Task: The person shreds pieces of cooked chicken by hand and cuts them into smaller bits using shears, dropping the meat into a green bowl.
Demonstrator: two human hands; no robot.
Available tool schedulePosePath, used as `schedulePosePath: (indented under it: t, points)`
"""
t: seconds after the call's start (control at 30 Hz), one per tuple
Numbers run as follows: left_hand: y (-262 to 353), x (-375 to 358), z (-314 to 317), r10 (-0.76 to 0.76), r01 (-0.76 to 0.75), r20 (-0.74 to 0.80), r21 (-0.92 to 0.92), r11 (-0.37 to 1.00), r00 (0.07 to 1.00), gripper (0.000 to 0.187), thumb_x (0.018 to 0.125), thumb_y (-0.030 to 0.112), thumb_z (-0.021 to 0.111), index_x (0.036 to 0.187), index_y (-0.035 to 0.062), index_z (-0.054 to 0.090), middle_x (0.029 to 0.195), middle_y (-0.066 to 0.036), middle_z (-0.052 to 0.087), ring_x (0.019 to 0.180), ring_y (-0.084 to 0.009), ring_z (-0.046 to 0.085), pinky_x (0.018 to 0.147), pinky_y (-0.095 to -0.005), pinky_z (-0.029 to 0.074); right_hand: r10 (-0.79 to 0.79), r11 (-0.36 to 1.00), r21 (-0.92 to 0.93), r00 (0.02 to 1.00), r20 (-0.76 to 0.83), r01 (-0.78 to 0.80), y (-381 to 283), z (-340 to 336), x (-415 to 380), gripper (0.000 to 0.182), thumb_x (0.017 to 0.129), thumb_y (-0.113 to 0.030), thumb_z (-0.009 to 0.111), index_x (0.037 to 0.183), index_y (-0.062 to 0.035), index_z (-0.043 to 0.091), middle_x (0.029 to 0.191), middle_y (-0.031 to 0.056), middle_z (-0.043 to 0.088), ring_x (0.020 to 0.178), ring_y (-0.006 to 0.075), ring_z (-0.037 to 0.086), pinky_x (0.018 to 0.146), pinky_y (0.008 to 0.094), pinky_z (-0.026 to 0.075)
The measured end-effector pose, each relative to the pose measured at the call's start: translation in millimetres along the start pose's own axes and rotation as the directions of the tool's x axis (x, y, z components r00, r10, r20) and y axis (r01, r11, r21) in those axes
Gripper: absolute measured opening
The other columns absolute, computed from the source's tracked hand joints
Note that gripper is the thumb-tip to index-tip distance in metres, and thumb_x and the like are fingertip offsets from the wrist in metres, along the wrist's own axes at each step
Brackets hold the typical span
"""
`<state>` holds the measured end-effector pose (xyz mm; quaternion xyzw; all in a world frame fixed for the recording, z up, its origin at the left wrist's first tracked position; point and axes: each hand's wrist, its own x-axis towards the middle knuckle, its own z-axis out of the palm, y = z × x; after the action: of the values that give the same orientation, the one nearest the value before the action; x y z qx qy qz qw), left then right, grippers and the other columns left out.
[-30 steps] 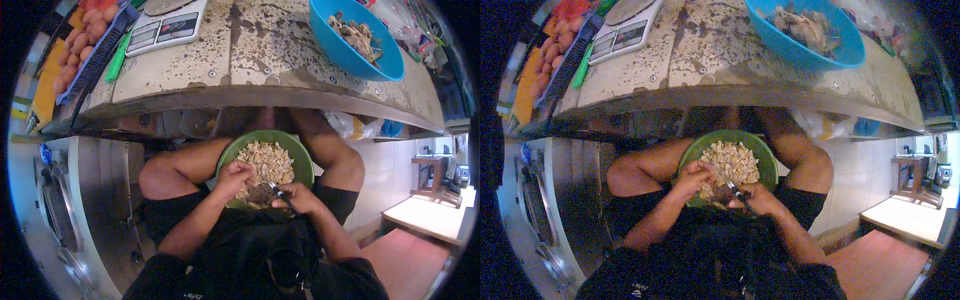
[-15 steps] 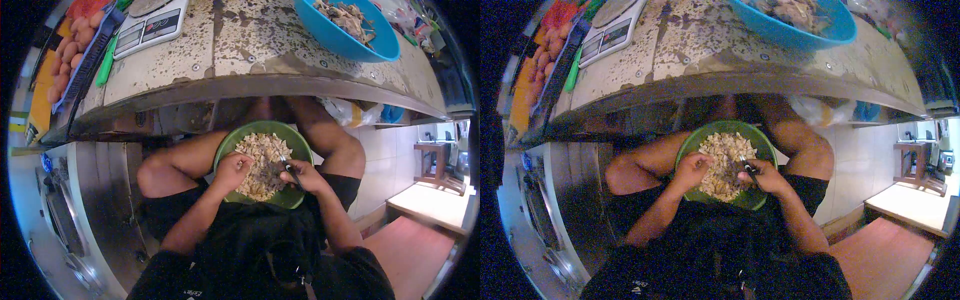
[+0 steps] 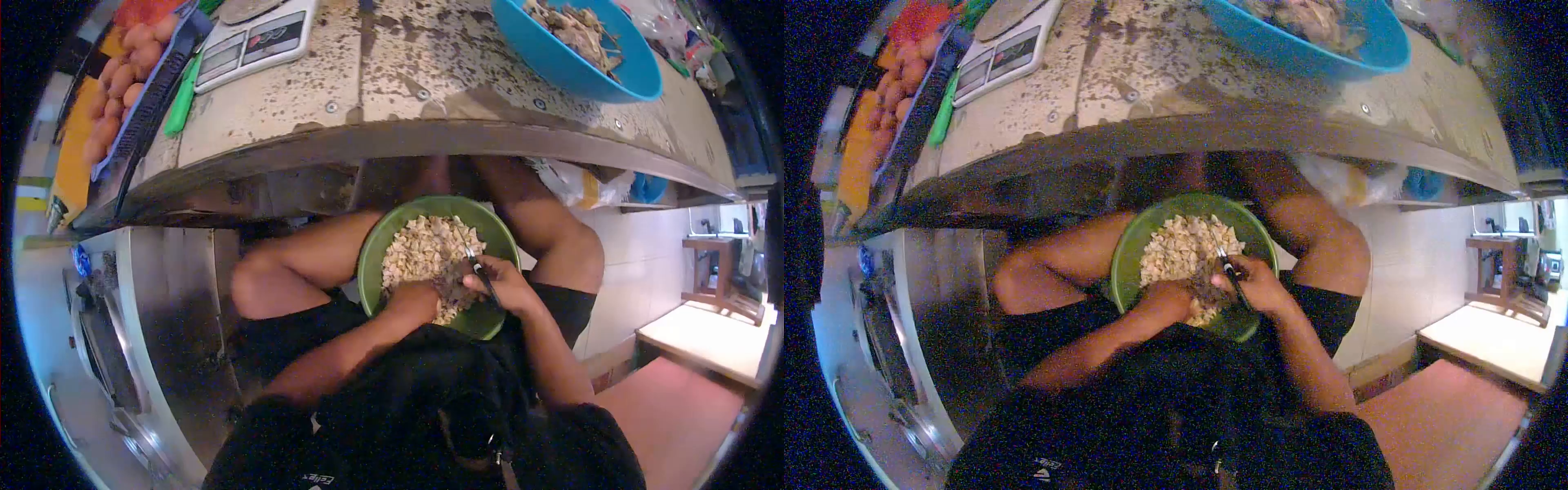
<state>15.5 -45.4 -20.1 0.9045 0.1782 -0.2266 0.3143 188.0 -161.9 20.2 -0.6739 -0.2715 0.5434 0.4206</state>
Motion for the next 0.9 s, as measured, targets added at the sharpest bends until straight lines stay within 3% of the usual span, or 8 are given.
schedulePosePath:
  t: [0.1, 0.3, 0.43, 0.47, 0.53, 0.6, 0.73, 0.9]
  points:
    - [0.8, 8.6, 3.7, -0.023, 0.006, 0.154, 0.112, 0.994, 0.988, 0.021, 0.076, 0.013, 0.051, 0.083, 0.0036, 0.068, 0.093, -0.017, 0.064, 0.084, -0.0330, 0.063, 0.071, -0.0461, 0.050, 0.022, 1.000, 0.003, 1.000, -0.012, -0.022, 3.3, 1.1, 0.3, 0.043, 0.078, -0.030, 0.072, 0.109, -0.0039, 0.058, 0.080, -0.0019, 0.059, 0.065, 0.0067, 0.051, 0.056, 0.0224, 0.041]
    - [6.1, 6.8, 10.2, 0.059, -0.061, 0.069, 0.030, 0.998, 0.996, 0.024, 0.078, 0.017, 0.050, 0.086, 0.0041, 0.069, 0.093, -0.015, 0.065, 0.086, -0.0335, 0.063, 0.073, -0.0454, 0.050, 0.013, 1.000, -0.026, 1.000, 0.013, -0.013, 5.5, 0.8, 2.9, 0.042, 0.079, -0.029, 0.072, 0.111, -0.0049, 0.059, 0.081, -0.0026, 0.059, 0.066, 0.0063, 0.050, 0.055, 0.0226, 0.041]
    - [5.9, -1.2, -11.5, 0.137, -0.148, 0.142, 0.071, 0.986, 0.980, 0.025, 0.077, 0.021, 0.054, 0.087, 0.0033, 0.068, 0.089, -0.015, 0.066, 0.083, -0.0334, 0.064, 0.072, -0.0447, 0.050, 0.017, 0.999, -0.031, 1.000, 0.014, -0.016, -5.1, 1.8, -1.9, 0.045, 0.079, -0.028, 0.072, 0.113, -0.0041, 0.057, 0.081, -0.0025, 0.057, 0.066, 0.0062, 0.049, 0.055, 0.0224, 0.040]
    - [10.5, -4.2, -22.2, 0.068, -0.079, 0.168, 0.059, 0.995, 0.983, 0.025, 0.075, 0.022, 0.056, 0.087, 0.0032, 0.067, 0.086, -0.015, 0.066, 0.081, -0.0331, 0.064, 0.071, -0.0445, 0.050, 0.019, 0.994, -0.108, 1.000, -0.008, -0.020, 14.5, -2.1, 5.1, 0.053, 0.075, -0.038, 0.073, 0.110, -0.0006, 0.059, 0.098, 0.0093, 0.065, 0.090, 0.0157, 0.058, 0.083, 0.0312, 0.046]
    - [7.7, -6.0, -28.8, 0.001, -0.012, 0.199, 0.051, 0.999, 0.980, 0.026, 0.073, 0.024, 0.058, 0.086, 0.0031, 0.066, 0.083, -0.016, 0.065, 0.079, -0.0329, 0.064, 0.069, -0.0443, 0.050, 0.024, 1.000, -0.005, 1.000, -0.020, -0.024, 6.2, 0.0, 1.3, 0.054, 0.074, -0.036, 0.074, 0.111, -0.0005, 0.058, 0.099, 0.0089, 0.064, 0.091, 0.0158, 0.058, 0.083, 0.0311, 0.046]
    - [-2.5, -9.5, -27.5, 0.059, -0.084, -0.120, -0.212, 0.974, 0.991, 0.033, 0.071, 0.033, 0.067, 0.083, 0.0033, 0.063, 0.078, -0.018, 0.063, 0.069, -0.0334, 0.062, 0.061, -0.0450, 0.049, 0.036, 0.994, 0.104, 0.999, -0.024, -0.033, 7.4, 1.6, 0.8, 0.054, 0.073, -0.035, 0.075, 0.112, -0.0003, 0.058, 0.099, 0.0085, 0.064, 0.091, 0.0160, 0.058, 0.084, 0.0310, 0.046]
    - [-18.0, -9.4, -37.2, -0.042, -0.110, -0.261, -0.542, 0.833, 0.964, 0.032, 0.075, 0.033, 0.067, 0.084, 0.0029, 0.061, 0.066, -0.013, 0.060, 0.056, -0.0216, 0.057, 0.053, -0.0340, 0.045, -0.093, 0.995, 0.027, 0.995, -0.044, 0.094, 10.4, 3.5, 3.2, 0.052, 0.073, -0.020, 0.078, 0.114, 0.0000, 0.054, 0.097, 0.0028, 0.062, 0.088, 0.0106, 0.056, 0.079, 0.0268, 0.047]
    - [-17.0, -5.0, -33.7, -0.051, -0.126, -0.275, -0.589, 0.798, 0.960, 0.030, 0.076, 0.028, 0.067, 0.090, 0.0026, 0.061, 0.066, -0.013, 0.060, 0.055, -0.0218, 0.057, 0.053, -0.0350, 0.045, -0.205, 0.978, -0.050, 0.979, -0.012, 0.204, 7.9, 17.8, 8.8, 0.065, 0.066, -0.018, 0.082, 0.119, 0.0021, 0.050, 0.101, 0.0056, 0.061, 0.092, 0.0139, 0.057, 0.082, 0.0295, 0.048]
